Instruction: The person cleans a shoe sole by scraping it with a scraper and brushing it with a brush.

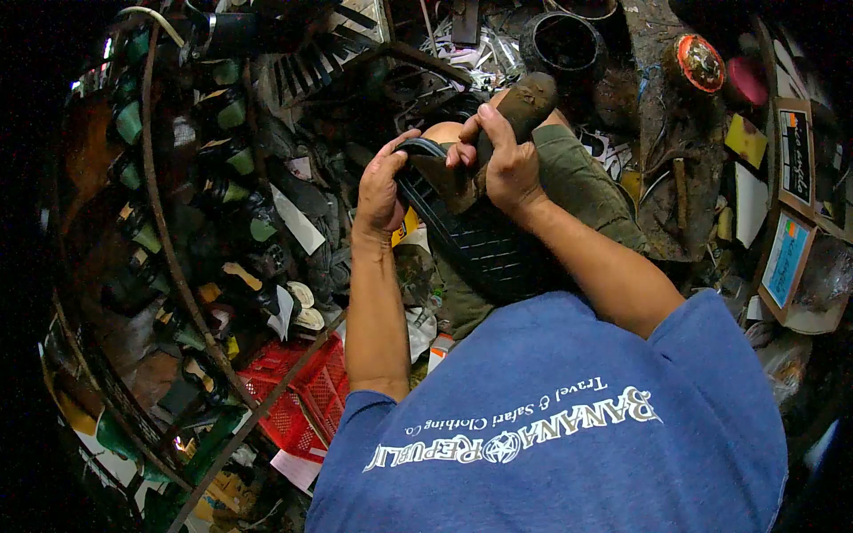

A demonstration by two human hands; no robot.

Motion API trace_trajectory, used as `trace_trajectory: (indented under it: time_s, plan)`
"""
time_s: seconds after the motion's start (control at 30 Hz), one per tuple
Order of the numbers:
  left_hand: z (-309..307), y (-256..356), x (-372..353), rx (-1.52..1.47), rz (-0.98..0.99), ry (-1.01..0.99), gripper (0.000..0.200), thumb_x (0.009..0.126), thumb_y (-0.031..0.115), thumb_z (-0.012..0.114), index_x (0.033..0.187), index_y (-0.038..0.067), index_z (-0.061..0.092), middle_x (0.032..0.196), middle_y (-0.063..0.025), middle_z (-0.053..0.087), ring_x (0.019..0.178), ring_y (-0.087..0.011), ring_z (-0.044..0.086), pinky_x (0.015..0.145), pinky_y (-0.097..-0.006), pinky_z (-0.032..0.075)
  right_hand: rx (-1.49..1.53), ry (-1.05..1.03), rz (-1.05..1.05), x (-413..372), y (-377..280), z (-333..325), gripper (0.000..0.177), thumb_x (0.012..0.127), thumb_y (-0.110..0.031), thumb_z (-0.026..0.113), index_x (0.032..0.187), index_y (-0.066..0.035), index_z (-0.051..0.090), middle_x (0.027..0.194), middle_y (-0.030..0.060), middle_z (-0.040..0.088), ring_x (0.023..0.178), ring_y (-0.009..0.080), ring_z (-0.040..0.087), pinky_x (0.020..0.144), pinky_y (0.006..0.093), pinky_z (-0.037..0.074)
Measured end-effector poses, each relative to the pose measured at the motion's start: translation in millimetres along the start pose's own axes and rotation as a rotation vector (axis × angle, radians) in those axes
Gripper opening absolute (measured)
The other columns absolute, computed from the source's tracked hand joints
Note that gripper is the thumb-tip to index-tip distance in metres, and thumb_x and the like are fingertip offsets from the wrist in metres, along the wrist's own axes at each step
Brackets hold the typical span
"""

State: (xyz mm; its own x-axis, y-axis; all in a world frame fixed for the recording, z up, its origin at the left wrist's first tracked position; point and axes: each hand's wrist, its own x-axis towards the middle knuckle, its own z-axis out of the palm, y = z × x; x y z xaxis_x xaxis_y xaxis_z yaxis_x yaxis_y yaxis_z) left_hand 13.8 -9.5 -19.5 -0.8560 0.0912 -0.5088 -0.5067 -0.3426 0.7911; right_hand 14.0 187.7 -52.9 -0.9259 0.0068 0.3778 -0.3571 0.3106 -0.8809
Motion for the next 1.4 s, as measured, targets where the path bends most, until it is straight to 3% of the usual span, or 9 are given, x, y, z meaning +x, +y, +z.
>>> trace_trajectory:
  time_s: [0.07,0.13,0.27,0.33,0.47,0.53,0.93,1.03,1.4]
  plan:
    - [0,-1,-1,0.005,0.002,-0.001,0.037,0.09,0.007,0.043,0.123,-0.006,0.048,0.103,-0.0131,0.064,0.093,-0.0194,0.063,0.087,-0.0306,0.05,-0.025,0.016,-0.071,2,-2,1,0.033,0.087,0.001,0.048,0.119,0.006,0.044,0.09,0.0128,0.061,0.072,0.0247,0.065,0.063,0.0351,0.054]
    - [0,-2,-3,-0.01,0.01,0.016,0.037,0.09,0.008,0.043,0.124,-0.006,0.048,0.103,-0.0132,0.064,0.093,-0.0194,0.063,0.087,-0.0307,0.05,0.74,-0.086,0.588,3,-2,7,0.042,0.099,-0.033,0.029,0.092,0.003,0.05,0.067,0.0081,0.049,0.068,0.021,0.055,0.075,0.0339,0.048]
    - [-1,-3,-4,-0.018,0.014,0.018,0.037,0.09,0.008,0.043,0.124,-0.006,0.048,0.104,-0.0133,0.064,0.093,-0.0199,0.063,0.088,-0.0308,0.05,0.569,-0.136,0.327,-1,13,11,0.024,0.09,0.0,0.044,0.113,0.006,0.045,0.081,0.0105,0.056,0.071,0.0195,0.064,0.064,0.0335,0.054]
    - [1,-3,-4,-0.026,0.023,0.006,0.036,0.09,0.007,0.044,0.123,-0.007,0.048,0.103,-0.0131,0.063,0.092,-0.0193,0.063,0.087,-0.0303,0.05,1.287,-0.175,0.597,4,2,1,0.018,0.097,-0.01,0.038,0.102,0.004,0.047,0.076,0.0086,0.053,0.067,0.0183,0.061,0.067,0.0314,0.053]
    - [8,-1,-5,-0.014,0.052,0.053,0.033,0.09,0.008,0.047,0.12,-0.004,0.052,0.1,-0.0115,0.063,0.089,-0.018,0.062,0.083,-0.0285,0.049,0.89,-0.127,0.499,5,-12,1,0.032,0.1,-0.025,0.033,0.092,0.001,0.048,0.07,0.007,0.049,0.065,0.0184,0.057,0.071,0.0313,0.051]
    - [11,-2,-8,1.053,0.597,0.501,0.026,0.089,0.009,0.052,0.114,0.0,0.057,0.096,-0.0091,0.062,0.084,-0.0169,0.06,0.079,-0.0273,0.048,1.186,-0.093,0.746,9,-20,-5,0.038,0.1,-0.032,0.032,0.088,0.0,0.049,0.066,0.0067,0.048,0.065,0.0195,0.057,0.073,0.032,0.049]
    - [16,14,-31,1.328,0.668,0.25,0.02,0.081,0.004,0.062,0.101,0.004,0.067,0.095,-0.0144,0.06,0.078,-0.029,0.063,0.068,-0.0335,0.051,0.734,-0.12,0.56,4,-19,-7,0.041,0.098,-0.034,0.036,0.089,0.003,0.05,0.067,0.009,0.049,0.071,0.0232,0.058,0.079,0.0348,0.049]
    - [16,13,-29,1.364,0.688,0.259,0.019,0.081,0.004,0.062,0.099,0.002,0.066,0.096,-0.0148,0.06,0.079,-0.0297,0.063,0.068,-0.0336,0.051,1.124,-0.129,0.618,5,-25,-13,0.04,0.099,-0.033,0.034,0.092,0.003,0.049,0.07,0.0088,0.048,0.075,0.023,0.057,0.081,0.0348,0.048]
    - [23,18,-22,1.409,0.75,0.221,0.016,0.078,0.002,0.062,0.094,0.001,0.062,0.092,-0.0157,0.06,0.08,-0.0319,0.062,0.068,-0.035,0.051,0.83,-0.053,0.416,9,-29,-8,0.035,0.102,-0.024,0.029,0.092,0.002,0.051,0.07,0.0061,0.055,0.071,0.0168,0.061,0.076,0.0289,0.049]
